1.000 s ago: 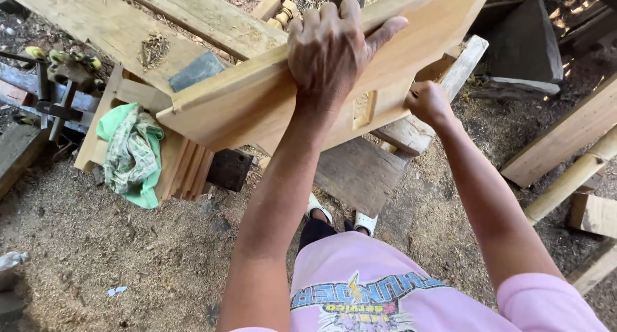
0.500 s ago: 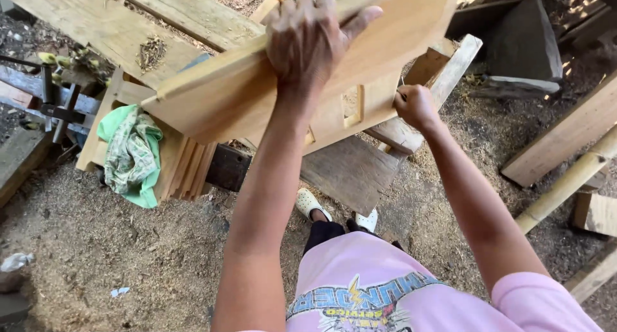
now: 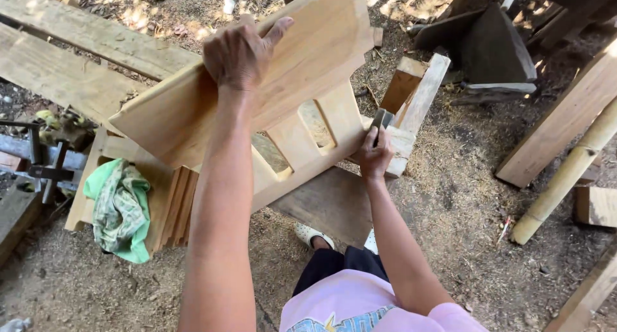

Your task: The person sands a wooden chair backrest with a sanding block, working on the edges and flat surfaces. They flip the piece over to sand the other side and continue smoothing the wood by hand.

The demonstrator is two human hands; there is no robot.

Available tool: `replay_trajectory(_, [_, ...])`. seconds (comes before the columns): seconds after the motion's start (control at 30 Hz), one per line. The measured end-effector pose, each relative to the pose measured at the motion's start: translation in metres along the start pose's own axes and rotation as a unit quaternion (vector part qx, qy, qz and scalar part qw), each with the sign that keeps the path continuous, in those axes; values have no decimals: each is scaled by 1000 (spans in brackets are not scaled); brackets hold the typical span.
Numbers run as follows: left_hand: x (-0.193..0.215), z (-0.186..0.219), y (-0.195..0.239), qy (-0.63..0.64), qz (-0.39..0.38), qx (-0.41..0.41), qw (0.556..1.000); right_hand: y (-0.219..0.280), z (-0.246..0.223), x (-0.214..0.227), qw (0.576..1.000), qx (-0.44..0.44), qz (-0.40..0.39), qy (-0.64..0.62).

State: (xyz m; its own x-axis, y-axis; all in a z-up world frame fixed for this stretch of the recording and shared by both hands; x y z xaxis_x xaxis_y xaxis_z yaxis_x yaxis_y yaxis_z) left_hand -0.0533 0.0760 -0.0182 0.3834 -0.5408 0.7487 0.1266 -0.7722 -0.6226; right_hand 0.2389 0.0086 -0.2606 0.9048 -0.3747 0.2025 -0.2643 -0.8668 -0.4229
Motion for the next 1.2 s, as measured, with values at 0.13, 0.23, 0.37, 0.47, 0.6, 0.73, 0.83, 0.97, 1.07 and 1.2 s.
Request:
replay_trajectory(0.13, [-13,-5,-7,-25,43,-19,999,29,-7,-6,992,114,22,54])
replay_trajectory(0.23, [-30,-10,-8,-14,19,-18,1000,9,4,-7,998,45,-8,-40])
replay_trajectory(0.37, [-46,-13,-2,50,-101,-3,994,16,14,-2,996,-72,5,50])
replay_trajectory(0.47, [-51,-17,-10,43,-126,8,991,43,-16,-5,999,33,17,28])
replay_trajectory(0.6, [-42,-15,-13,49,-101,14,994,19,-8,-3,997,40,26,58])
replay_trajectory(0.73, [-44,-16,-11,13,-94,-10,995,11,21,0,986,-113,28,117])
replay_trajectory(0.83, [-46,-18,-11,63,-152,22,986,49,0,-5,996,8,-29,85])
replay_trajectory(0.97, [-27,-16,-8,49,-119,15,991,26,2,-6,997,17,-44,63])
replay_trajectory(1.07, [-7,-9,-4,44,-98,12,994,2,6,2,995,-14,-40,92])
replay_trajectory(1.2, [34,0,4,-8,-12,0,1000,35,0,5,991,95,-50,85])
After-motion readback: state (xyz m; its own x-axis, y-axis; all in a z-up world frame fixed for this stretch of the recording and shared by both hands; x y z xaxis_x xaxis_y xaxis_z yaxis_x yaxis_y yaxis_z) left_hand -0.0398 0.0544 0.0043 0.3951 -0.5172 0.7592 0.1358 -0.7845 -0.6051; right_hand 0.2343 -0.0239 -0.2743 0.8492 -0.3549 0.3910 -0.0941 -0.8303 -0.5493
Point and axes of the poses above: each hand's wrist, its own y-axis away from the middle knuckle, its own x-axis out of the back of the hand, z = x × y, the point moved 3 cm from there along -y, towards the middle knuckle, and after that the axes turned 10 degrees about -y, right-handed, at the moved point
